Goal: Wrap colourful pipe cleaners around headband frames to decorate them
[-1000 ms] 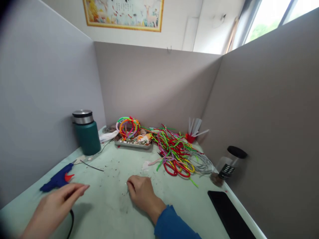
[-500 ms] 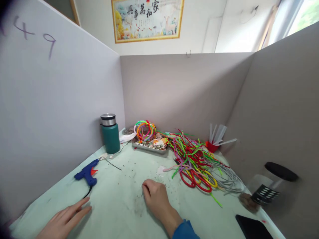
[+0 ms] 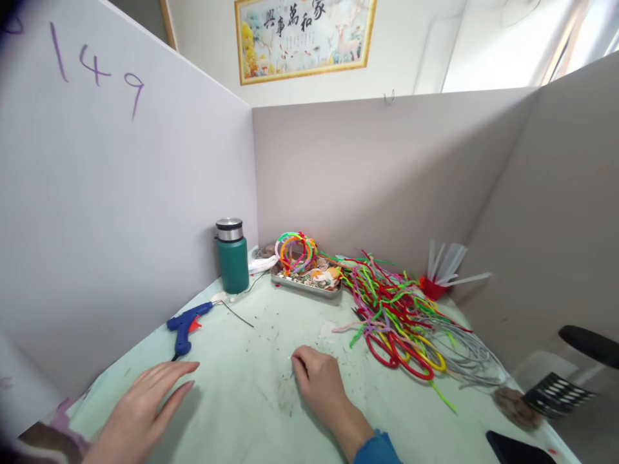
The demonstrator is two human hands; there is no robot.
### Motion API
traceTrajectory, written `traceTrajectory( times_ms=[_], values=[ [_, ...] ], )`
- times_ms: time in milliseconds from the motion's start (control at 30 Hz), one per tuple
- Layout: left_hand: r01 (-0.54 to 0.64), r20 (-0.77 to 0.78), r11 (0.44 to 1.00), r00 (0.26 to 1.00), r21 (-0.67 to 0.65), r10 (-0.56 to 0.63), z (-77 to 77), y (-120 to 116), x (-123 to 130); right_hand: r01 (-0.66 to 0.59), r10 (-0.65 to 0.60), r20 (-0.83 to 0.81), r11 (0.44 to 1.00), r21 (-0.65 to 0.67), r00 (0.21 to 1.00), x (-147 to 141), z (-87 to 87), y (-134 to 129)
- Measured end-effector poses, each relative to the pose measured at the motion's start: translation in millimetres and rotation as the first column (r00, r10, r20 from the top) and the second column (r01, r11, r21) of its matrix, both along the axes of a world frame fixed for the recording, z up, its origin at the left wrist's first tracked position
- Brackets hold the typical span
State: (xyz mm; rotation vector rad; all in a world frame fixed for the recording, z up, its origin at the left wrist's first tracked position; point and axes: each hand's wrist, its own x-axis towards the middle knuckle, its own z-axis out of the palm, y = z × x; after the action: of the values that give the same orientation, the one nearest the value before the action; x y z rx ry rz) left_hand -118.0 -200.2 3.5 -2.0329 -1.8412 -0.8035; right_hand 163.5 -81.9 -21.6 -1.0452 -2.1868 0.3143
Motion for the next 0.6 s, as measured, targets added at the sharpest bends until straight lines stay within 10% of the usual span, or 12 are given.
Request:
traceTrajectory(
  times_ms=[267,600],
  values=[
    [-0.045,0.094,0.945,0.992,-0.323,0.080,43.3,74,81,0.000,0.000,-0.007,1.000,-0.009,1.000,0,0.8,-1],
    [0.459,0.436,0.822,0.850,-0.336,-0.296,29.6,149,156,0.196,-0.237,-0.420,0.971,-0.140,0.876,2,0.6,11]
  ],
)
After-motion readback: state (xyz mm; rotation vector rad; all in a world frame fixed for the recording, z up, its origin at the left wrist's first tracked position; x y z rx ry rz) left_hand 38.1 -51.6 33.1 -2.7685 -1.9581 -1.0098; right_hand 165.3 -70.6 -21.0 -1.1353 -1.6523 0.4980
